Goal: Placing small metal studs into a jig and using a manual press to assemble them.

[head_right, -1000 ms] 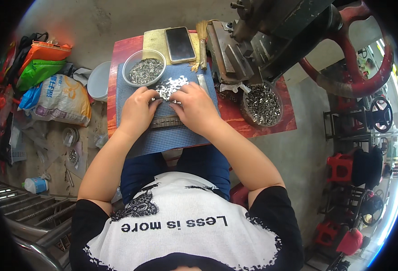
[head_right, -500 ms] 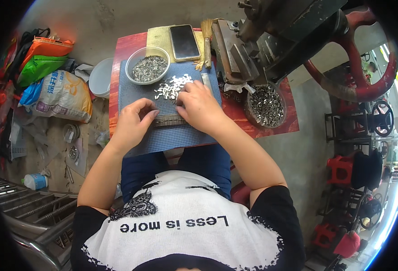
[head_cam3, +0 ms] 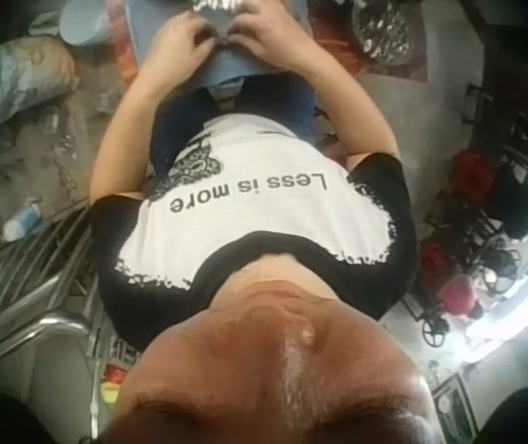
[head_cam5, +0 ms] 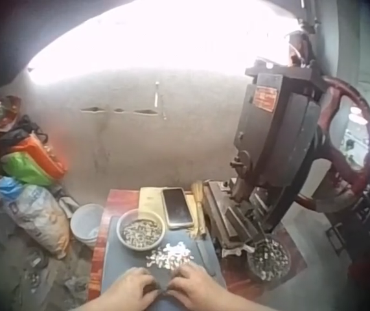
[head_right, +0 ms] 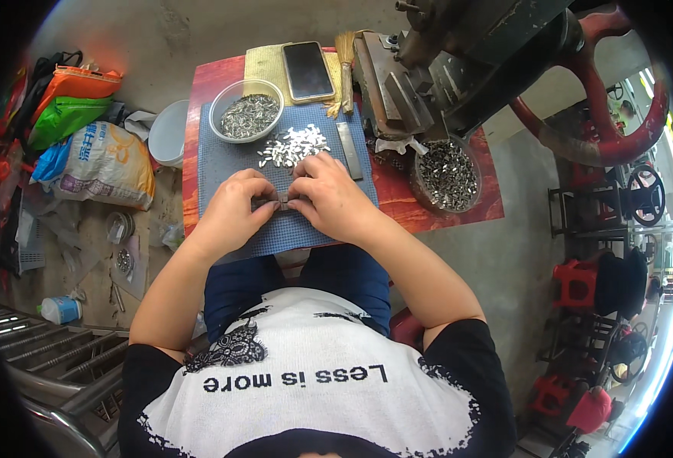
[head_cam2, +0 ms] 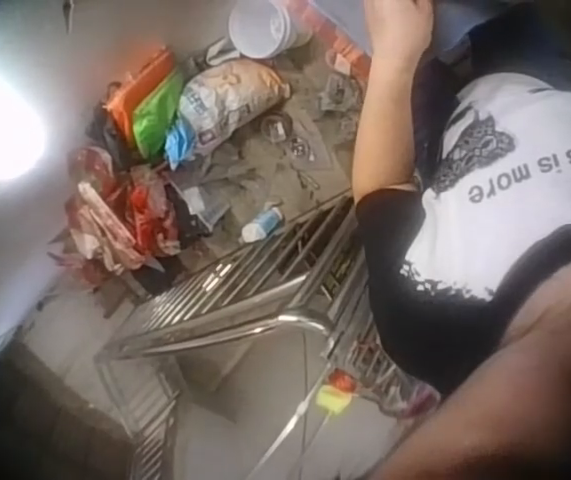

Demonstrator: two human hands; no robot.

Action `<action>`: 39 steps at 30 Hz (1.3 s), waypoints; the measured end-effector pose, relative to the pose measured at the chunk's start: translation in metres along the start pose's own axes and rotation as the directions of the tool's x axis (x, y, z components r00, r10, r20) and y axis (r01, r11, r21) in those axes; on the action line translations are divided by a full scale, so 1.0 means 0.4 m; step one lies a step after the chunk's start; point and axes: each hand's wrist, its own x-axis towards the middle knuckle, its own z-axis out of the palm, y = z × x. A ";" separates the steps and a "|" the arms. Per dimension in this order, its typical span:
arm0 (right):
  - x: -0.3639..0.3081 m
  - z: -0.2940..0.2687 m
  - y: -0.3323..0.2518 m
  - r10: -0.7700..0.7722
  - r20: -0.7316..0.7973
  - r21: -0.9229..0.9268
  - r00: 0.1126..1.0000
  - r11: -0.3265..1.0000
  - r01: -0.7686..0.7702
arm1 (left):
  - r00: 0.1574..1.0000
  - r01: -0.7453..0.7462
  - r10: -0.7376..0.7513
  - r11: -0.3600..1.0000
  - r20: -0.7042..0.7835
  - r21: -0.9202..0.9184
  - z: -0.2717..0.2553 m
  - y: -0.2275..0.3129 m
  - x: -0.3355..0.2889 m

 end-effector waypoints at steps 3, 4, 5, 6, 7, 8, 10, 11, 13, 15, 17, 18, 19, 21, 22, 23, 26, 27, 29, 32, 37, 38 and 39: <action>-0.007 0.005 -0.003 -0.003 -0.036 -0.022 0.999 1.000 0.002 | 0.991 0.135 -0.134 0.979 0.021 -0.149 -0.004 0.003 0.013; -0.004 0.007 -0.003 -0.016 -0.067 -0.036 0.998 0.999 0.014 | 0.990 0.138 -0.136 0.979 0.021 -0.148 -0.004 -0.005 0.022; -0.005 0.010 0.001 -0.016 -0.066 -0.033 0.998 0.999 0.014 | 0.989 0.111 -0.122 0.987 -0.085 -0.117 0.002 -0.019 0.036; -0.007 0.015 0.007 -0.014 -0.080 -0.020 0.997 1.000 0.012 | 0.977 0.089 -0.103 0.993 -0.188 -0.083 0.012 -0.035 0.048; -0.007 0.013 0.005 -0.020 -0.098 -0.017 0.995 1.000 0.018 | 0.965 0.046 -0.050 0.999 -0.259 -0.018 0.014 -0.039 0.058; -0.005 0.008 -0.001 -0.025 -0.101 -0.022 0.995 0.999 0.023 | 0.963 0.041 -0.044 0.999 -0.265 -0.016 0.014 -0.040 0.065; -0.002 0.000 -0.006 -0.034 -0.132 -0.039 0.991 0.999 0.029 | 0.962 0.054 -0.028 0.994 -0.271 0.092 0.017 -0.039 0.082; -0.002 0.000 -0.002 -0.032 -0.131 -0.038 0.991 0.999 0.027 | 0.963 0.055 -0.029 0.994 -0.268 0.091 0.021 -0.045 0.091; -0.002 0.001 0.003 -0.050 -0.129 -0.064 0.990 0.997 0.042 | 0.966 0.029 0.013 0.987 -0.260 0.158 0.031 -0.056 0.101; 0.002 0.003 0.010 -0.033 -0.117 -0.026 0.993 0.999 0.030 | 0.964 0.044 0.003 0.984 -0.264 0.174 0.040 -0.050 0.105; 0.010 0.002 0.015 -0.018 -0.104 0.012 0.994 1.000 0.019 | 0.962 0.061 -0.007 0.980 -0.271 0.190 0.044 -0.047 0.099; 0.024 0.002 0.019 -0.021 -0.146 -0.030 0.989 0.999 0.017 | 0.967 0.048 -0.003 0.984 -0.256 0.169 0.041 -0.051 0.095; 0.035 0.004 0.024 -0.021 -0.189 -0.072 0.982 0.997 0.008 | 0.972 0.033 0.003 0.989 -0.237 0.146 0.039 -0.046 0.092; 0.063 0.019 0.033 0.028 -0.214 -0.076 0.976 0.996 -0.045 | 0.970 0.037 -0.016 0.996 -0.244 0.083 0.035 -0.022 0.069; 0.078 0.024 0.040 0.025 -0.224 -0.112 0.974 0.992 -0.052 | 0.968 0.039 -0.033 0.999 -0.250 0.017 0.033 -0.008 0.055; 0.092 0.031 0.048 0.022 -0.234 -0.149 0.972 0.987 -0.058 | 0.968 0.037 -0.032 0.999 -0.249 0.017 0.036 -0.005 0.044; 0.119 0.050 0.064 0.022 -0.196 -0.197 0.980 0.978 -0.062 | 0.972 -0.092 0.085 0.995 -0.219 -0.025 0.032 -0.001 0.012; 0.123 0.054 0.064 0.030 -0.167 -0.225 0.985 0.972 -0.067 | 0.972 -0.089 0.082 0.996 -0.221 -0.024 0.028 0.000 0.009; 0.124 0.057 0.061 0.022 -0.174 -0.241 0.984 0.968 -0.065 | 0.994 -0.053 0.047 0.997 -0.101 -0.062 0.024 0.005 0.006; 0.111 0.056 0.062 0.016 -0.203 -0.249 0.979 0.966 -0.067 | 0.995 -0.076 0.078 0.996 -0.055 0.040 0.021 0.004 0.012; 0.077 0.030 0.054 0.025 -0.223 -0.198 0.974 0.978 -0.070 | 0.999 -0.035 0.035 0.999 -0.020 0.005 0.025 0.018 0.026; 0.070 0.026 0.052 0.031 -0.212 -0.185 0.977 0.980 -0.072 | 1.000 -0.023 0.023 1.000 -0.019 -0.009 0.029 0.018 0.029; 0.064 0.021 0.051 0.038 -0.201 -0.172 0.979 0.982 -0.073 | 1.000 -0.026 0.026 1.000 -0.017 -0.010 0.029 0.021 0.028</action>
